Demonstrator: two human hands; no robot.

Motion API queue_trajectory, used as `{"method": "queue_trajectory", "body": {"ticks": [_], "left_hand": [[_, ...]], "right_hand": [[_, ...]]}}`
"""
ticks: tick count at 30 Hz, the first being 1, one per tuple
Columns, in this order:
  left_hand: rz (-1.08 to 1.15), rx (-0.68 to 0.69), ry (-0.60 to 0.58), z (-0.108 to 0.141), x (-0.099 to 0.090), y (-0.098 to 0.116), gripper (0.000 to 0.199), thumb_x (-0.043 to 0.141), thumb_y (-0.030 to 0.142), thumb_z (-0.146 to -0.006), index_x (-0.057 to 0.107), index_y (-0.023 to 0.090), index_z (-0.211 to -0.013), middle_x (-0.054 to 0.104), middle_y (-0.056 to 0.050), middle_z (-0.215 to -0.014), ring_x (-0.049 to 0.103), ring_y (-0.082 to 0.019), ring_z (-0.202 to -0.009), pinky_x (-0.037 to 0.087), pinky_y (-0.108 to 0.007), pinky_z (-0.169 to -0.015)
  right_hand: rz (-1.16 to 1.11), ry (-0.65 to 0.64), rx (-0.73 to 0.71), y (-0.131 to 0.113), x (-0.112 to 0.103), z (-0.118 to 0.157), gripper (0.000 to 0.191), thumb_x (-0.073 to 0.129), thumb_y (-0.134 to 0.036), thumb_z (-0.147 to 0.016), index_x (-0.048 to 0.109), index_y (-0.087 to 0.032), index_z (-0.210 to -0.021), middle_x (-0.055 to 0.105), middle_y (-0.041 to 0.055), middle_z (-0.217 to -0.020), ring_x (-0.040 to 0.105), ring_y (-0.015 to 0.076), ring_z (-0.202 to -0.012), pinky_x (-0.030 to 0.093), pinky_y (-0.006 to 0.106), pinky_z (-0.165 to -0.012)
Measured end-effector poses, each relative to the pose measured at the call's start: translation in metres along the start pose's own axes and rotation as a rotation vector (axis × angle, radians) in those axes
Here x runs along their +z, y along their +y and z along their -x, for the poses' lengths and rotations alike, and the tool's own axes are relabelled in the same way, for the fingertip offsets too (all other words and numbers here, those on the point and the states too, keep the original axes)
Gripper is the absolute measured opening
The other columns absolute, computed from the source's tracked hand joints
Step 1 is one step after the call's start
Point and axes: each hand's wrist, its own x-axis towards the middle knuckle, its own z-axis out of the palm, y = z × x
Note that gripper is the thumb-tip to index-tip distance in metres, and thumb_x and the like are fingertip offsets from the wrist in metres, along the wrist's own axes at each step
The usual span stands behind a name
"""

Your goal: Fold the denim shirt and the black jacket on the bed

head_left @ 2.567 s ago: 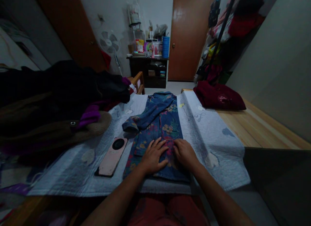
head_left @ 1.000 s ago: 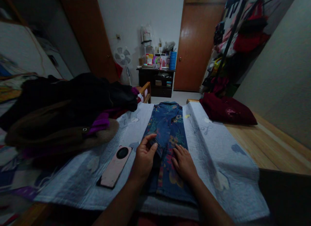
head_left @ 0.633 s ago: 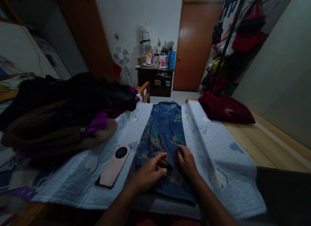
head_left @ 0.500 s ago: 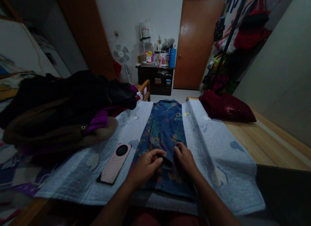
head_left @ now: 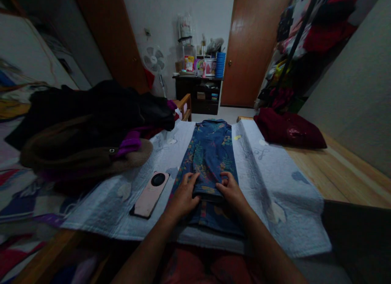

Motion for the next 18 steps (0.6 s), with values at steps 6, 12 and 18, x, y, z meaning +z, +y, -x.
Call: {"method": "queue_trajectory", "body": {"ticks": [6, 12, 18], "left_hand": [[0.046, 0.093, 0.127, 0.002, -0.002, 0.019, 0.051, 0.044, 0.002, -0.07, 0.06, 0.024, -0.114, 0.051, -0.005, -0.118, 0.054, -0.019, -0.111, 0.042, -0.037, -0.102], [0.077, 0.209, 0.188, 0.01, 0.001, 0.031, 0.042, 0.044, 0.004, -0.073, 0.063, 0.023, -0.106, 0.05, -0.006, -0.122, 0.051, -0.02, -0.116, 0.041, -0.037, -0.103], [0.043, 0.259, -0.13, 0.012, 0.005, 0.03, 0.045, 0.047, 0.005, -0.069, 0.063, 0.023, -0.106, 0.057, -0.005, -0.109, 0.057, -0.02, -0.101, 0.047, -0.035, -0.093]], "right_hand": [[-0.184, 0.072, -0.053, -0.011, -0.007, 0.011, 0.056, 0.065, -0.041, -0.07, 0.041, -0.022, -0.117, 0.05, -0.0055, -0.074, 0.053, 0.0142, -0.063, 0.044, 0.026, -0.059], [-0.223, 0.129, -0.071, -0.021, -0.02, 0.019, 0.05, 0.063, -0.042, -0.071, 0.047, -0.023, -0.114, 0.055, 0.0002, -0.087, 0.057, 0.0167, -0.075, 0.048, 0.028, -0.067], [-0.057, 0.12, -0.017, -0.005, -0.034, 0.022, 0.039, 0.056, -0.04, -0.074, 0.05, -0.021, -0.107, 0.053, -0.0024, -0.074, 0.055, 0.0161, -0.066, 0.045, 0.027, -0.059]]}}
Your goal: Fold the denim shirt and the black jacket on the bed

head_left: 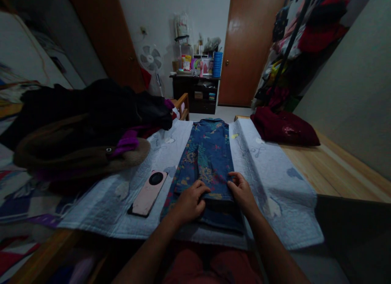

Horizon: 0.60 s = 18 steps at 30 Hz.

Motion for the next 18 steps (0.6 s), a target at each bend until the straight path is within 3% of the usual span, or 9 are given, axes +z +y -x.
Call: {"method": "queue_trajectory", "body": {"ticks": [2, 6, 9, 12, 15, 18], "left_hand": [[0.001, -0.005, -0.04, 0.0, 0.001, -0.003, 0.043, 0.049, 0.007, -0.069, 0.064, 0.023, -0.107, 0.056, -0.005, -0.11, 0.057, -0.02, -0.101, 0.047, -0.035, -0.093], [-0.03, -0.057, 0.044, 0.0, 0.003, -0.01, 0.043, 0.056, 0.013, -0.07, 0.06, 0.023, -0.112, 0.047, -0.007, -0.125, 0.053, -0.023, -0.112, 0.044, -0.038, -0.099], [-0.076, -0.115, 0.042, 0.0, 0.005, -0.011, 0.047, 0.053, 0.011, -0.07, 0.055, 0.022, -0.115, 0.046, -0.007, -0.123, 0.054, -0.022, -0.108, 0.043, -0.038, -0.098], [-0.078, -0.118, 0.013, -0.001, 0.005, -0.006, 0.047, 0.05, 0.007, -0.066, 0.054, 0.023, -0.11, 0.05, -0.005, -0.114, 0.054, -0.021, -0.104, 0.044, -0.037, -0.095], [-0.02, -0.077, 0.049, -0.002, 0.003, 0.003, 0.039, 0.048, 0.006, -0.067, 0.056, 0.023, -0.101, 0.052, -0.004, -0.106, 0.054, -0.02, -0.102, 0.044, -0.035, -0.093], [0.026, -0.03, 0.084, -0.002, 0.003, 0.007, 0.035, 0.047, 0.006, -0.07, 0.058, 0.022, -0.1, 0.054, -0.004, -0.104, 0.054, -0.019, -0.101, 0.044, -0.033, -0.091]], "right_hand": [[0.095, 0.017, 0.039, 0.012, -0.003, 0.0, 0.036, 0.054, -0.04, -0.075, 0.052, -0.02, -0.105, 0.053, -0.0031, -0.071, 0.055, 0.0165, -0.064, 0.044, 0.027, -0.057], [0.19, -0.008, 0.074, 0.026, -0.005, 0.001, 0.043, 0.052, -0.042, -0.078, 0.048, -0.019, -0.114, 0.054, -0.0052, -0.066, 0.057, 0.0158, -0.061, 0.043, 0.026, -0.056], [0.222, -0.12, 0.101, 0.022, -0.006, 0.006, 0.056, 0.057, -0.042, -0.077, 0.042, -0.019, -0.125, 0.053, -0.0073, -0.062, 0.055, 0.015, -0.055, 0.041, 0.025, -0.053], [0.175, -0.188, 0.068, 0.012, -0.008, 0.01, 0.064, 0.063, -0.037, -0.073, 0.039, -0.019, -0.13, 0.059, -0.0052, -0.07, 0.058, 0.015, -0.061, 0.043, 0.025, -0.056], [0.08, -0.186, 0.037, 0.003, -0.012, 0.011, 0.064, 0.062, -0.038, -0.073, 0.038, -0.02, -0.13, 0.062, -0.0023, -0.077, 0.059, 0.0159, -0.065, 0.044, 0.026, -0.058], [0.088, -0.155, 0.016, 0.001, -0.017, 0.012, 0.06, 0.058, -0.041, -0.076, 0.038, -0.021, -0.129, 0.06, -0.0036, -0.073, 0.057, 0.0154, -0.061, 0.042, 0.025, -0.056]]}}
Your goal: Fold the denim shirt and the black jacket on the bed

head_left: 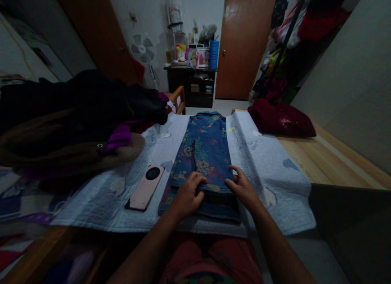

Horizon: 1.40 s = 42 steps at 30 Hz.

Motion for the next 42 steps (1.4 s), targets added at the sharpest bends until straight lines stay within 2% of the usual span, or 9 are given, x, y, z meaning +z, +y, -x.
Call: {"method": "queue_trajectory", "body": {"ticks": [8, 12, 17, 21, 25, 29, 32, 37, 42], "left_hand": [[-0.004, -0.044, -0.18, -0.001, -0.008, -0.004, 0.018, 0.058, 0.035, -0.084, 0.064, 0.021, -0.093, 0.06, -0.003, -0.093, 0.058, -0.017, -0.082, 0.044, -0.027, -0.072], [0.025, -0.046, -0.1, -0.02, -0.019, -0.006, 0.024, 0.047, 0.037, -0.091, 0.065, 0.022, -0.091, 0.062, -0.003, -0.094, 0.059, -0.018, -0.091, 0.045, -0.03, -0.081], [-0.059, -0.109, 0.059, -0.065, -0.024, -0.037, 0.021, 0.054, 0.03, -0.083, 0.064, 0.021, -0.1, 0.06, -0.007, -0.105, 0.057, -0.023, -0.105, 0.043, -0.039, -0.096], [-0.091, -0.16, 0.061, -0.086, -0.023, -0.046, 0.035, 0.057, 0.029, -0.08, 0.06, 0.019, -0.113, 0.057, -0.01, -0.116, 0.054, -0.025, -0.112, 0.041, -0.043, -0.1], [-0.045, -0.022, -0.088, -0.081, -0.02, -0.018, 0.042, 0.062, 0.035, -0.079, 0.059, 0.022, -0.119, 0.054, -0.009, -0.129, 0.047, -0.026, -0.124, 0.035, -0.042, -0.107], [0.101, -0.018, -0.274, -0.068, -0.011, 0.006, 0.097, 0.078, 0.047, -0.062, 0.035, 0.023, -0.144, 0.04, -0.013, -0.147, 0.038, -0.031, -0.134, 0.03, -0.045, -0.111], [0.189, -0.117, -0.139, -0.069, -0.004, 0.005, 0.105, 0.078, 0.04, -0.062, 0.023, 0.021, -0.149, 0.04, -0.015, -0.147, 0.041, -0.031, -0.133, 0.033, -0.045, -0.109], [0.455, -0.365, 0.253, -0.079, -0.015, -0.022, 0.057, 0.059, 0.03, -0.076, 0.049, 0.02, -0.131, 0.067, -0.007, -0.102, 0.067, -0.021, -0.088, 0.051, -0.034, -0.078], [0.69, -0.405, 0.486, -0.082, -0.042, -0.048, 0.047, 0.066, 0.034, -0.07, 0.057, 0.019, -0.114, 0.068, -0.004, -0.094, 0.066, -0.017, -0.078, 0.052, -0.031, -0.074]], "right_hand": [[0.322, -0.002, -0.01, 0.026, -0.006, -0.004, 0.051, 0.055, -0.032, -0.078, 0.045, -0.019, -0.126, 0.053, -0.0057, -0.065, 0.054, 0.016, -0.061, 0.038, 0.026, -0.056], [0.325, 0.023, 0.022, 0.024, -0.01, -0.027, 0.052, 0.054, -0.031, -0.077, 0.045, -0.017, -0.126, 0.059, -0.0033, -0.071, 0.058, 0.0165, -0.066, 0.041, 0.026, -0.061], [0.231, 0.07, 0.066, 0.013, -0.009, -0.062, 0.044, 0.055, -0.031, -0.077, 0.049, -0.019, -0.119, 0.058, -0.0039, -0.072, 0.058, 0.0149, -0.065, 0.041, 0.025, -0.059], [0.151, 0.075, 0.096, 0.004, -0.001, -0.074, 0.046, 0.06, -0.027, -0.072, 0.048, -0.02, -0.116, 0.054, -0.0055, -0.069, 0.054, 0.0136, -0.06, 0.04, 0.024, -0.056], [-0.128, -0.078, 0.124, -0.007, 0.004, -0.077, 0.053, 0.063, -0.029, -0.071, 0.045, -0.023, -0.121, 0.053, -0.0064, -0.069, 0.052, 0.0129, -0.056, 0.038, 0.024, -0.052], [-0.387, -0.052, 0.017, -0.027, 0.008, -0.086, 0.053, 0.066, -0.033, -0.072, 0.045, -0.026, -0.12, 0.053, -0.0068, -0.072, 0.05, 0.0103, -0.056, 0.038, 0.022, -0.052], [-0.503, -0.108, -0.079, -0.045, 0.018, -0.096, 0.055, 0.07, -0.029, -0.069, 0.046, -0.026, -0.117, 0.055, -0.007, -0.075, 0.051, 0.0092, -0.058, 0.039, 0.021, -0.055], [-0.528, -0.238, -0.142, -0.057, 0.031, -0.114, 0.048, 0.07, -0.029, -0.069, 0.05, -0.025, -0.113, 0.066, -0.002, -0.087, 0.06, 0.0125, -0.074, 0.045, 0.025, -0.067], [-0.372, -0.044, -0.064, -0.034, 0.026, -0.146, 0.026, 0.065, -0.029, -0.068, 0.057, -0.023, -0.093, 0.065, -0.0014, -0.08, 0.062, 0.015, -0.072, 0.048, 0.027, -0.064]]}}
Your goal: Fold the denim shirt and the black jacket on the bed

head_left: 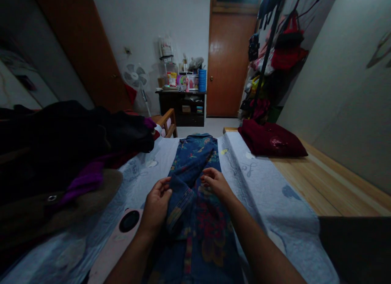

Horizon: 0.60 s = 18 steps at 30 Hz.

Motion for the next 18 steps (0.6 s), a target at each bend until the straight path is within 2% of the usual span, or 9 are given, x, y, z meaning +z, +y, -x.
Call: {"method": "queue_trajectory", "body": {"ticks": [3, 6, 10, 14, 16, 18], "left_hand": [[0.06, 0.031, 0.061, -0.009, -0.006, 0.0, 0.04, 0.068, 0.033, -0.069, 0.061, 0.018, -0.105, 0.069, -0.003, -0.091, 0.066, -0.017, -0.078, 0.051, -0.029, -0.075], [0.107, 0.079, 0.135, -0.019, -0.005, 0.004, 0.034, 0.068, 0.03, -0.068, 0.062, 0.018, -0.099, 0.069, -0.002, -0.088, 0.065, -0.016, -0.077, 0.051, -0.028, -0.073], [0.152, 0.141, 0.202, -0.037, 0.002, 0.02, 0.031, 0.068, 0.028, -0.068, 0.062, 0.019, -0.097, 0.068, -0.001, -0.088, 0.064, -0.015, -0.076, 0.05, -0.027, -0.074], [0.175, 0.163, 0.246, -0.052, 0.002, 0.034, 0.029, 0.067, 0.027, -0.068, 0.062, 0.02, -0.095, 0.068, 0.0, -0.087, 0.064, -0.014, -0.075, 0.05, -0.025, -0.071], [0.158, 0.151, 0.228, -0.055, -0.003, 0.036, 0.028, 0.068, 0.027, -0.067, 0.061, 0.02, -0.093, 0.068, 0.001, -0.085, 0.063, -0.014, -0.074, 0.049, -0.024, -0.068], [0.094, 0.075, 0.081, -0.055, -0.011, 0.033, 0.028, 0.069, 0.028, -0.067, 0.061, 0.02, -0.092, 0.067, 0.0, -0.082, 0.063, -0.015, -0.072, 0.048, -0.024, -0.066]], "right_hand": [[0.204, 0.12, 0.021, 0.021, -0.012, -0.019, 0.017, 0.059, -0.026, -0.069, 0.06, -0.02, -0.085, 0.065, 0.0004, -0.079, 0.062, 0.0158, -0.072, 0.049, 0.027, -0.062], [0.393, 0.191, -0.01, 0.035, -0.022, -0.038, 0.018, 0.054, -0.021, -0.069, 0.062, -0.019, -0.085, 0.066, 0.0023, -0.081, 0.063, 0.0166, -0.075, 0.049, 0.027, -0.066], [0.492, 0.243, -0.06, 0.037, -0.036, -0.072, 0.02, 0.052, -0.015, -0.066, 0.065, -0.019, -0.08, 0.068, 0.0026, -0.082, 0.063, 0.0189, -0.082, 0.048, 0.03, -0.078], [0.558, 0.276, -0.13, 0.031, -0.049, -0.113, 0.029, 0.054, -0.014, -0.067, 0.067, -0.022, -0.09, 0.069, 0.0023, -0.098, 0.06, 0.0213, -0.1, 0.044, 0.032, -0.091], [0.575, 0.279, -0.15, 0.031, -0.054, -0.132, 0.032, 0.054, -0.015, -0.069, 0.067, -0.022, -0.097, 0.069, 0.0022, -0.103, 0.059, 0.0203, -0.103, 0.043, 0.031, -0.092], [0.59, 0.282, -0.161, 0.032, -0.058, -0.149, 0.033, 0.051, -0.014, -0.071, 0.065, -0.022, -0.1, 0.068, 0.0026, -0.106, 0.059, 0.019, -0.102, 0.044, 0.03, -0.092]]}}
